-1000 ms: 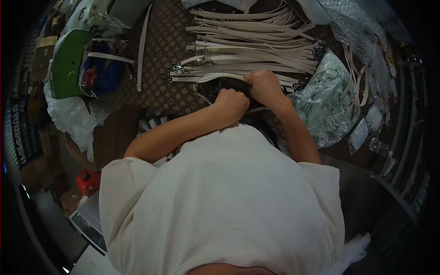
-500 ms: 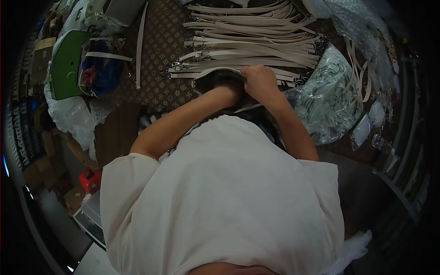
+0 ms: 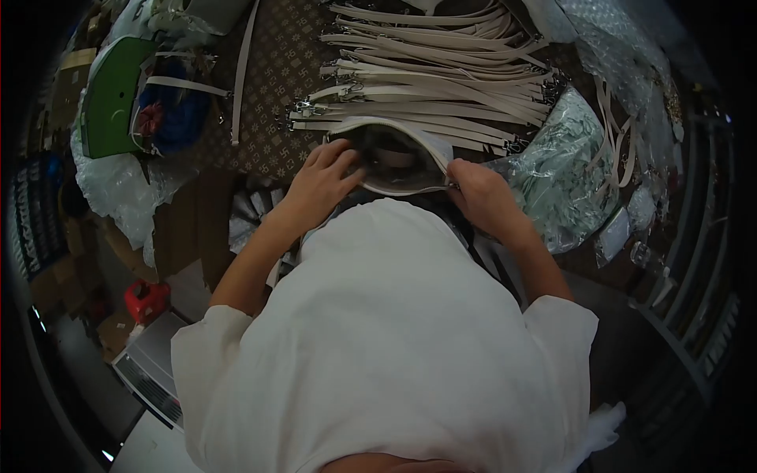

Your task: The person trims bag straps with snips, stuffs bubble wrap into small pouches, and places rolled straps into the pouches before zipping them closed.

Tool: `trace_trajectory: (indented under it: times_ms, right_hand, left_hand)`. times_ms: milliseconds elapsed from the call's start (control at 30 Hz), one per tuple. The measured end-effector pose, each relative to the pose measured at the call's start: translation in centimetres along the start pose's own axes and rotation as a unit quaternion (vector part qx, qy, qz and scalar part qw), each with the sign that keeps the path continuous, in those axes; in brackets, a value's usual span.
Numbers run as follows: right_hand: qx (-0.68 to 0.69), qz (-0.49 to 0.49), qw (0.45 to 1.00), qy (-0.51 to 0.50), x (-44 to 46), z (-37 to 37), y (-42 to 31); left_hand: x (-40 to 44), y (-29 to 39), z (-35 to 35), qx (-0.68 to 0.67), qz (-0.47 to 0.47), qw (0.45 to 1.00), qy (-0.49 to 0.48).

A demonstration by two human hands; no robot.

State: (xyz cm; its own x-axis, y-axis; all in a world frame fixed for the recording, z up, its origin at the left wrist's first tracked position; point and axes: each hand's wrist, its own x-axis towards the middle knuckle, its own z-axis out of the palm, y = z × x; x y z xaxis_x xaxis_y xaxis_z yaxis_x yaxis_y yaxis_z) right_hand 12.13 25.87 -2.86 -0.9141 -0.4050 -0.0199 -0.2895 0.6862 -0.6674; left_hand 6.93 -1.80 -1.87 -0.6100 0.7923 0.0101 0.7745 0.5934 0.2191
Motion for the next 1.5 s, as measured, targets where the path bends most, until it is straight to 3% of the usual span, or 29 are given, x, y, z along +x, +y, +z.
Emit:
trace_trajectory:
  times_ms: [100, 167, 300, 367, 433, 467, 500, 533, 600, 733, 800, 933, 1000, 1033, 1100, 1133, 1200, 1267, 1367, 1433, 1500]
  right_hand:
    - [0.047, -0.022, 0.998, -0.042, 1.9, 2.0, -1.4]
    - [0.053, -0.010, 0.988, -0.145, 3.8, 2.6, -2.9]
    - [0.054, -0.097, 0.971, -0.213, 8.1, 4.1, -4.9]
    - [0.105, -0.115, 0.961, -0.228, 9.1, 4.8, -6.1]
    - [0.150, -0.078, 0.954, -0.248, 9.6, 5.1, -7.2]
    - [0.291, 0.030, 0.926, -0.240, 9.8, 5.5, -7.7]
    - [0.420, 0.141, 0.867, -0.229, 9.7, 5.9, -8.0]
    - [0.415, 0.139, 0.865, -0.246, 9.6, 6.4, -8.2]
    - [0.403, 0.085, 0.894, -0.177, 9.7, 7.7, -8.9]
    - [0.400, 0.120, 0.871, -0.257, 9.5, 7.1, -9.9]
    - [0.232, 0.129, 0.926, -0.270, 9.3, 7.2, -9.9]
    - [0.236, 0.115, 0.923, -0.281, 8.2, 7.7, -10.5]
    - [0.267, 0.003, 0.928, -0.260, 7.8, 8.3, -10.0]
    - [0.263, 0.003, 0.928, -0.264, 7.8, 8.2, -10.1]
    - [0.125, -0.142, 0.950, -0.249, 7.8, 7.7, -10.8]
    - [0.120, -0.136, 0.952, -0.245, 7.6, 7.8, -10.9]
    - [-0.047, -0.239, 0.947, -0.210, 7.3, 8.2, -11.2]
    - [-0.088, -0.242, 0.947, -0.191, 7.6, 8.5, -11.1]
    - [-0.070, -0.289, 0.941, -0.164, 8.6, 8.8, -9.9]
    - [-0.094, -0.318, 0.934, -0.132, 9.7, 8.3, -9.5]
    - [-0.118, -0.327, 0.934, -0.086, 11.3, 7.8, -8.7]
  left_hand:
    - [-0.2, -2.8, 0.3, 0.020, 0.018, 0.999, 0.019]
    - [0.3, -4.5, -1.1, 0.092, -0.054, 0.986, 0.126]
    - [-0.4, -4.4, -0.9, 0.066, -0.197, 0.940, 0.271]
    - [-2.7, -1.8, -0.8, -0.183, -0.377, 0.856, 0.303]
    - [-5.5, 0.4, -0.3, -0.222, -0.471, 0.843, 0.137]
    - [-6.5, 1.5, 0.8, -0.382, -0.500, 0.770, 0.104]
    - [-7.4, 2.5, 1.7, -0.532, -0.513, 0.671, 0.070]
    - [-7.3, 3.5, 1.9, -0.535, -0.523, 0.659, 0.079]
    - [-6.3, 5.5, 1.9, -0.618, -0.464, 0.601, 0.204]
    - [-7.7, 6.2, 3.1, -0.620, -0.515, 0.564, 0.180]
    - [-7.9, 6.8, 3.1, -0.624, -0.509, 0.578, 0.133]
    - [-8.8, 7.2, 4.2, -0.665, -0.504, 0.532, 0.146]
    - [-9.0, 7.4, 4.1, -0.750, -0.463, 0.423, 0.213]
    - [-9.2, 7.5, 4.4, -0.751, -0.461, 0.419, 0.217]
    - [-9.7, 7.7, 5.1, -0.777, -0.440, 0.397, 0.213]
    - [-9.8, 7.7, 5.2, -0.781, -0.434, 0.398, 0.207]
    - [-10.0, 7.8, 5.4, -0.778, -0.463, 0.378, 0.192]
    - [-10.0, 7.8, 4.8, -0.786, -0.456, 0.376, 0.181]
    - [-10.1, 8.5, 4.0, -0.747, -0.497, 0.409, 0.166]
    - [-10.2, 9.2, 4.5, -0.631, -0.492, 0.567, 0.193]
    - [-10.6, 9.3, 3.9, -0.622, -0.502, 0.581, 0.152]
